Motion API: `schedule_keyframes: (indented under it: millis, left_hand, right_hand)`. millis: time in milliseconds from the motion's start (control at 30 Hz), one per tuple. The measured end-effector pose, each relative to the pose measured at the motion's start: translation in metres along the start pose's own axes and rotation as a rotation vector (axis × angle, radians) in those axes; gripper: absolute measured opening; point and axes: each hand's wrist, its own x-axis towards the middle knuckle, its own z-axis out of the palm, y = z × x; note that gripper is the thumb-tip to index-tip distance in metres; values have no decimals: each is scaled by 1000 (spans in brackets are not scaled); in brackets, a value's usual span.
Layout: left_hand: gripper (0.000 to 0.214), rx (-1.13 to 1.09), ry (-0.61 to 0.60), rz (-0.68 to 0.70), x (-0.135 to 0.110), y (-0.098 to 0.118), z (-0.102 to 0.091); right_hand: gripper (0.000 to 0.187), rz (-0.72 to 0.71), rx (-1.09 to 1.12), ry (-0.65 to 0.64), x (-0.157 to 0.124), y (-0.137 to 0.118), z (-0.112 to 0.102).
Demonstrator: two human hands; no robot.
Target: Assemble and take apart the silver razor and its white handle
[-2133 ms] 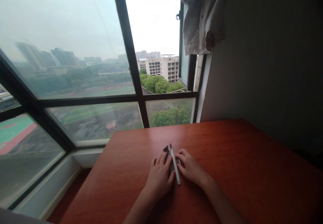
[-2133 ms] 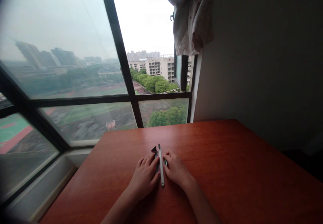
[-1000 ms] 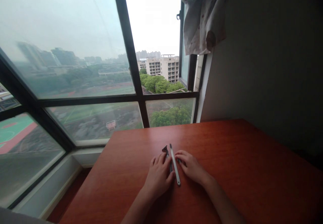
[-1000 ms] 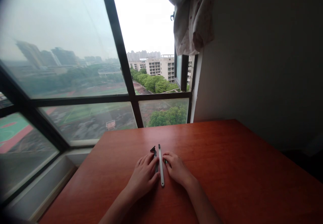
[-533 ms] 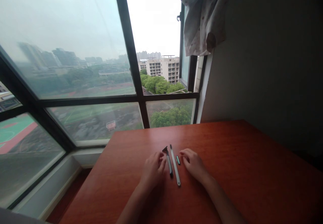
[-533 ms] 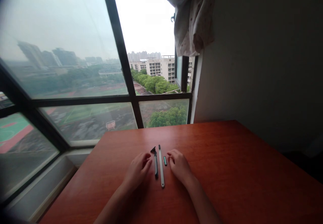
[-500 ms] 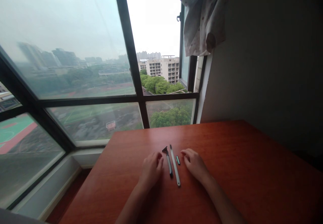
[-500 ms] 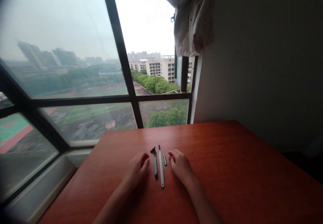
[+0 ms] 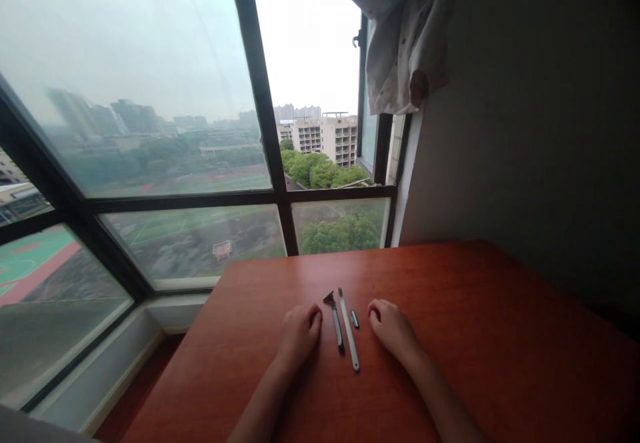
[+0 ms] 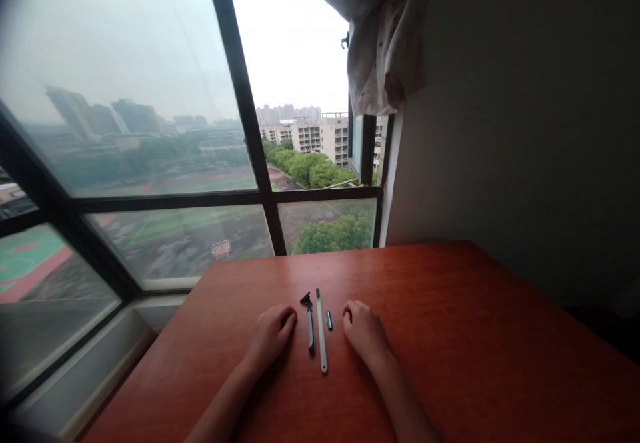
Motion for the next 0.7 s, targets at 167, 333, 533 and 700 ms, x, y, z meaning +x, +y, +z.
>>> schedule_keyframes:
  millis: [167,333,533,700]
  left_hand:
    - [20,-8,12,4,0,-3,3]
    - [19,-13,30,21,2,-6,7]
    - [19,-12,43,31,1,-8,8]
    - [19,-18,42,29,1,-7,7]
  right_hand:
    - [20,28,-20,-19,0,-2,-1]
    - [19,39,-36,-20,-1,-3,0]
    - [19,33,-34,-24,-1,-3,1]
    - [19,33,-34,-39,0,-3,0]
